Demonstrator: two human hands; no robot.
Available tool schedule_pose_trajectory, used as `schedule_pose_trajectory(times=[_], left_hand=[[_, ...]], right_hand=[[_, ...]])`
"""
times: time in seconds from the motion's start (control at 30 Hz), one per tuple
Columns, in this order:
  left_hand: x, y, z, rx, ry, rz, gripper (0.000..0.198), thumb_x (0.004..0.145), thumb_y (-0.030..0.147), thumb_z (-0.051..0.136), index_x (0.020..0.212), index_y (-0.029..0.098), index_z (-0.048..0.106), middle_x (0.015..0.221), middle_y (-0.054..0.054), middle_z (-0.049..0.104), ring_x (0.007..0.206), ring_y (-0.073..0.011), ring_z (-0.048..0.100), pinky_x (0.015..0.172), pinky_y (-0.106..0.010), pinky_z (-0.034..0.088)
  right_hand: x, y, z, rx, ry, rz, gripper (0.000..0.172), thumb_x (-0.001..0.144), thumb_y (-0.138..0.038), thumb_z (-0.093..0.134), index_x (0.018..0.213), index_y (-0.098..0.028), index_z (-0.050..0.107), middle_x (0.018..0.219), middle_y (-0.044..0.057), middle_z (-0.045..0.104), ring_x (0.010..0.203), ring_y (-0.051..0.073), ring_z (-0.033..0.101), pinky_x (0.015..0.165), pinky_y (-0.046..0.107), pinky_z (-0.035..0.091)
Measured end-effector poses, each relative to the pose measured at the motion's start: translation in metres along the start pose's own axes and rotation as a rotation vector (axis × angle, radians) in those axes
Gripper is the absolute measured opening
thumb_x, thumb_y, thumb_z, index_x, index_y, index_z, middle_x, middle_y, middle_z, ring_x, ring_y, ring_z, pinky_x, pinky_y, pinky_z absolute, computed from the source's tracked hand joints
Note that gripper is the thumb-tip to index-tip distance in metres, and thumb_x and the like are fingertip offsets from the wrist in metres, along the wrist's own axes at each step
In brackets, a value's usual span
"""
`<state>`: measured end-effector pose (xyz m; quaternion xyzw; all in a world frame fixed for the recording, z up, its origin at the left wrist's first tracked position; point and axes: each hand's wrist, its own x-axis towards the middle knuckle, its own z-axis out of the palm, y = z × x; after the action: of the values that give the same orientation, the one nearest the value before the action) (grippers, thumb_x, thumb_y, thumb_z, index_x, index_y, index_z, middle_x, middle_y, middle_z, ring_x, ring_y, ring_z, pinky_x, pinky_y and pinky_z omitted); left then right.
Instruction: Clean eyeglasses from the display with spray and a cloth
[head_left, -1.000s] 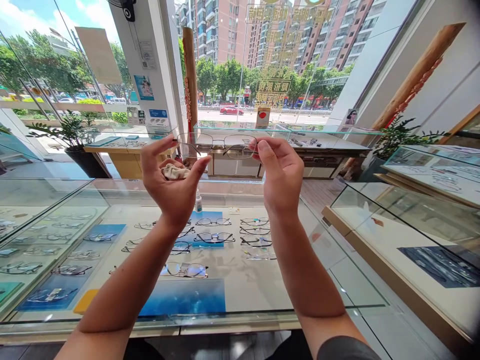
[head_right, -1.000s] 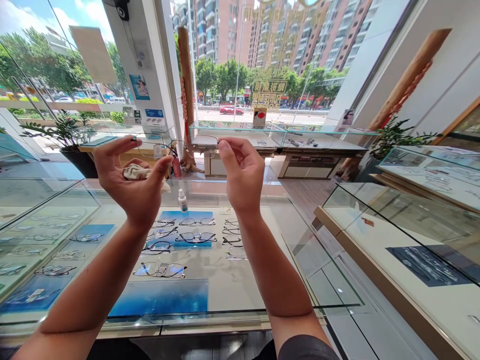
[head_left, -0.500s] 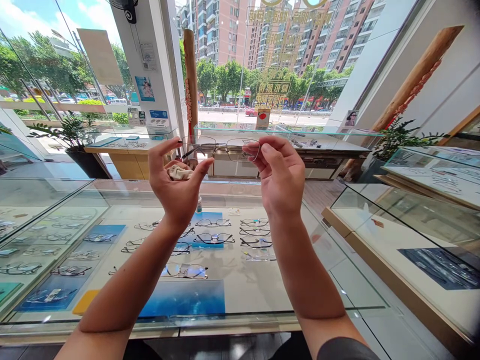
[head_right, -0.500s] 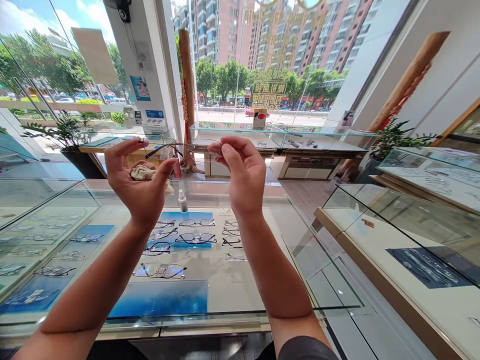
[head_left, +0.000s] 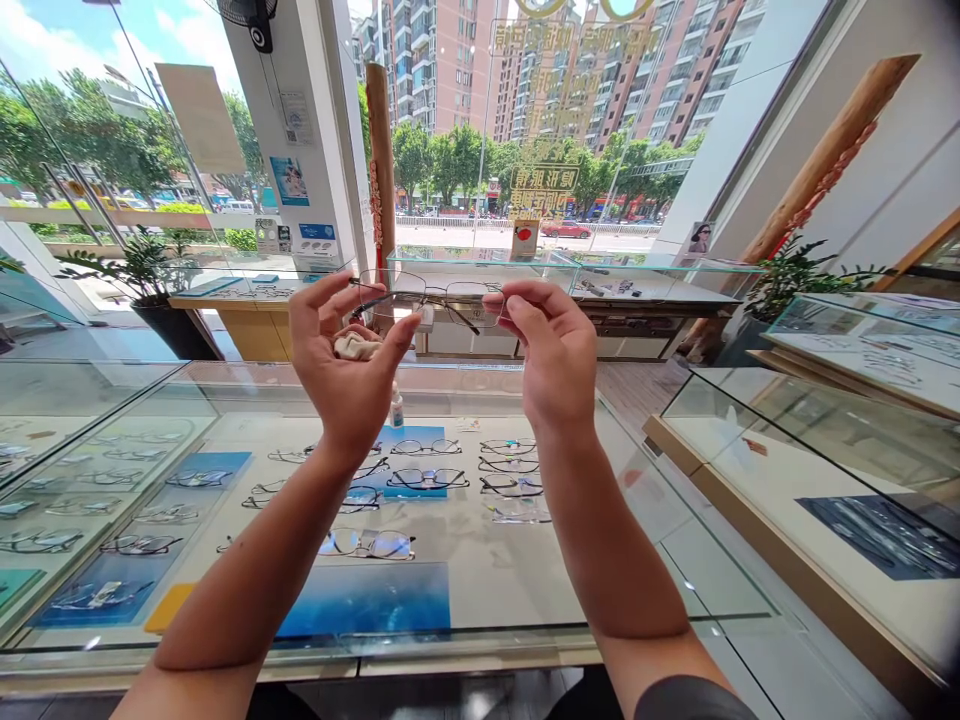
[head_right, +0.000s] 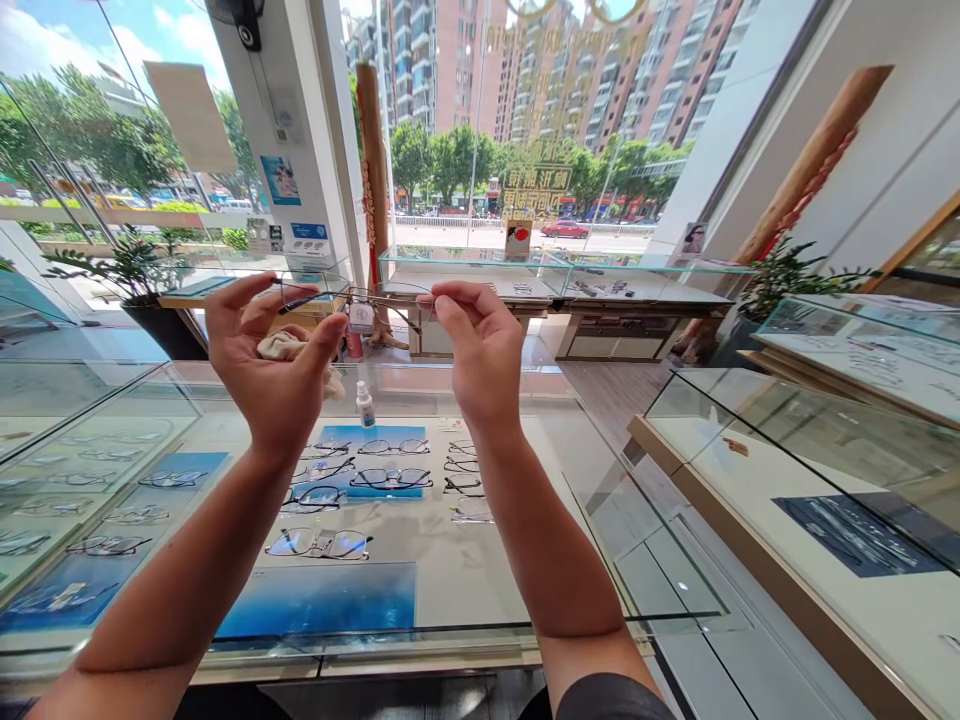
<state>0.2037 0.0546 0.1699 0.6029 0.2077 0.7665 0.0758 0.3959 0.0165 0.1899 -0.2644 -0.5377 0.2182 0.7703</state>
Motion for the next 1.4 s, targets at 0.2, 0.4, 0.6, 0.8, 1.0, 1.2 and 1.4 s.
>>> schedule_pose_trajectory(times=[0.2,0.4,0.6,0.8,1.0,1.2,1.4], left_hand=[[0.004,0.003,-0.002,-0.006,0.032,-0.017,0.06,0.082,0.044,0.101,0.127,0.029,0.064,0.117,-0.006,0.081,0.101,-0.0226,0.081,0.072,-0.033,0.065],[0.013,0.003,-0.009,-0.027,-0.134,-0.018,0.064,0.079,0.049,0.103,0.128,0.029,0.067,0.117,-0.008,0.081,0.106,-0.0235,0.082,0.064,-0.029,0.063],[0.018,0.009,-0.015,-0.049,-0.374,0.001,0.071,0.075,0.056,0.103,0.129,0.027,0.068,0.116,-0.008,0.082,0.095,-0.0223,0.081,0.056,-0.027,0.06],[0.017,0.015,-0.015,0.002,-0.436,-0.015,0.072,0.077,0.064,0.099,0.131,0.03,0.065,0.121,-0.008,0.079,0.103,-0.0245,0.08,0.062,-0.031,0.062],[0.017,0.009,-0.01,0.102,-0.271,-0.056,0.053,0.086,0.07,0.091,0.113,0.032,0.065,0.097,-0.001,0.074,0.098,-0.0229,0.078,0.065,-0.036,0.057],[0.001,0.02,-0.002,0.081,-0.393,-0.071,0.047,0.107,0.066,0.067,0.082,0.027,0.066,0.06,0.003,0.054,0.056,-0.0149,0.059,0.059,-0.036,0.047],[-0.011,0.034,0.008,-0.009,-0.485,-0.136,0.067,0.104,0.08,0.058,0.066,0.025,0.061,0.061,-0.001,0.053,0.063,-0.0175,0.064,0.059,-0.035,0.049]], right_hand=[[0.001,-0.002,0.0,-0.098,-0.065,0.078,0.01,0.094,-0.03,0.068,0.1,-0.027,0.076,0.097,0.002,0.081,0.099,0.019,0.08,0.101,0.04,0.065],[0.002,-0.011,-0.007,-0.096,-0.163,0.108,0.011,0.091,-0.033,0.073,0.099,-0.028,0.079,0.107,0.002,0.081,0.108,0.02,0.076,0.106,0.04,0.06],[0.002,-0.017,-0.011,-0.124,-0.457,0.233,0.013,0.092,-0.04,0.082,0.091,-0.027,0.083,0.101,0.002,0.083,0.098,0.019,0.073,0.096,0.038,0.06],[0.006,-0.016,-0.016,-0.054,-0.571,0.364,0.019,0.091,-0.043,0.085,0.086,-0.025,0.086,0.092,0.003,0.084,0.089,0.018,0.076,0.096,0.039,0.063],[0.008,-0.014,-0.02,-0.169,-0.376,0.204,0.022,0.087,-0.046,0.092,0.085,-0.025,0.085,0.089,0.002,0.084,0.088,0.019,0.077,0.092,0.041,0.068],[0.005,-0.012,-0.011,-0.277,-0.3,0.108,0.028,0.086,-0.05,0.094,0.082,-0.025,0.083,0.082,0.0,0.08,0.09,0.021,0.079,0.092,0.041,0.07],[-0.004,-0.022,0.001,-0.354,-0.274,0.056,0.029,0.087,-0.052,0.094,0.08,-0.027,0.08,0.088,0.001,0.083,0.095,0.023,0.081,0.092,0.038,0.07]])
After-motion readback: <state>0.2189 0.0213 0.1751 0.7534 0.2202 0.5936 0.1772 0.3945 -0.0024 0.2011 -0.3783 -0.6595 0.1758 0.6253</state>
